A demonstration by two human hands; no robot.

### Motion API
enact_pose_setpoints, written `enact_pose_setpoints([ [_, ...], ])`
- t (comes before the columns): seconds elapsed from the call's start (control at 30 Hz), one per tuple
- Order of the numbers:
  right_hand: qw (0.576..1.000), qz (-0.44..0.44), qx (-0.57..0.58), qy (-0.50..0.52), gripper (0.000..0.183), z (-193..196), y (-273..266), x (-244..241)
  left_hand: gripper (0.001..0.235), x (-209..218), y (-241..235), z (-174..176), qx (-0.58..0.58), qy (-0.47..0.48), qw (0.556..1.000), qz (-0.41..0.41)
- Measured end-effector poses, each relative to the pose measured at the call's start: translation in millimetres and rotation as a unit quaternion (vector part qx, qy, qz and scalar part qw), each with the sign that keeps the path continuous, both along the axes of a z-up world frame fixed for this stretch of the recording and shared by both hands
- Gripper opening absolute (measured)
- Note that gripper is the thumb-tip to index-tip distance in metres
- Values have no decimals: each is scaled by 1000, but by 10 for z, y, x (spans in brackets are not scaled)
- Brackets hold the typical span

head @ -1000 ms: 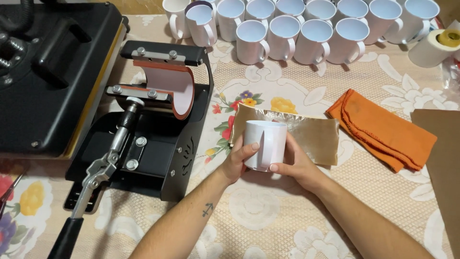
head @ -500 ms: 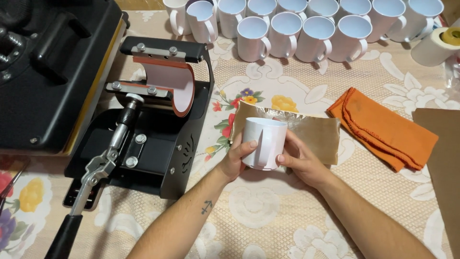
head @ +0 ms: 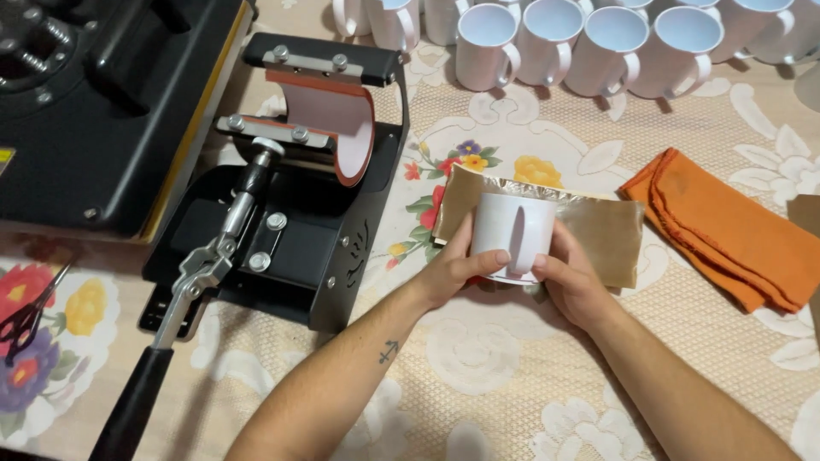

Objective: Preparing a ceramic mug for sublimation printing by wrapping it with a design and placing it in a heat press.

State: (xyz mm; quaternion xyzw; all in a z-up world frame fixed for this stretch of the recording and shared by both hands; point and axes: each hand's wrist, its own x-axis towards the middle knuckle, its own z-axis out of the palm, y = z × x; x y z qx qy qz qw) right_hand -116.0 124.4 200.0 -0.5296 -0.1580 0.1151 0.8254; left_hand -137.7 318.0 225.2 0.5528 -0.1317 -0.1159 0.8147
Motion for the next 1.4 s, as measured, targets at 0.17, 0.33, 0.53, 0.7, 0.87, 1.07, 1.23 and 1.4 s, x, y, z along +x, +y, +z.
enact_pose_setpoints([
  [0.17,1000,5,8,11,73,-32,-17,-19,81,-103,8,140,-35,17,999,5],
  [0.33,1000,9,10,-20,69,-9,9,5,88,-119,-10,239,-15,15,1000,4],
  [0.53,998,-8,-26,-62,69,-29,0,-7,91,-50,-40,74,13,-19,999,24],
  [0.7,998,-14,-6,-61,68,128,78,-61,84,-64,-6,124,-23,4,1000,-10],
  [0.87,999,-14,3,-49,72,198,70,-71,79,-73,-4,94,-70,21,997,-35],
  [1.07,998,-11,8,-61,69,238,86,-65,82,-33,-1,77,-62,-14,997,-35],
  [1.23,999,-4,7,-48,71,45,16,12,89,-53,-38,87,16,-5,1000,16],
  [1.4,999,-7,1,-50,75,-121,-4,28,86,-79,-71,194,22,-5,999,31],
])
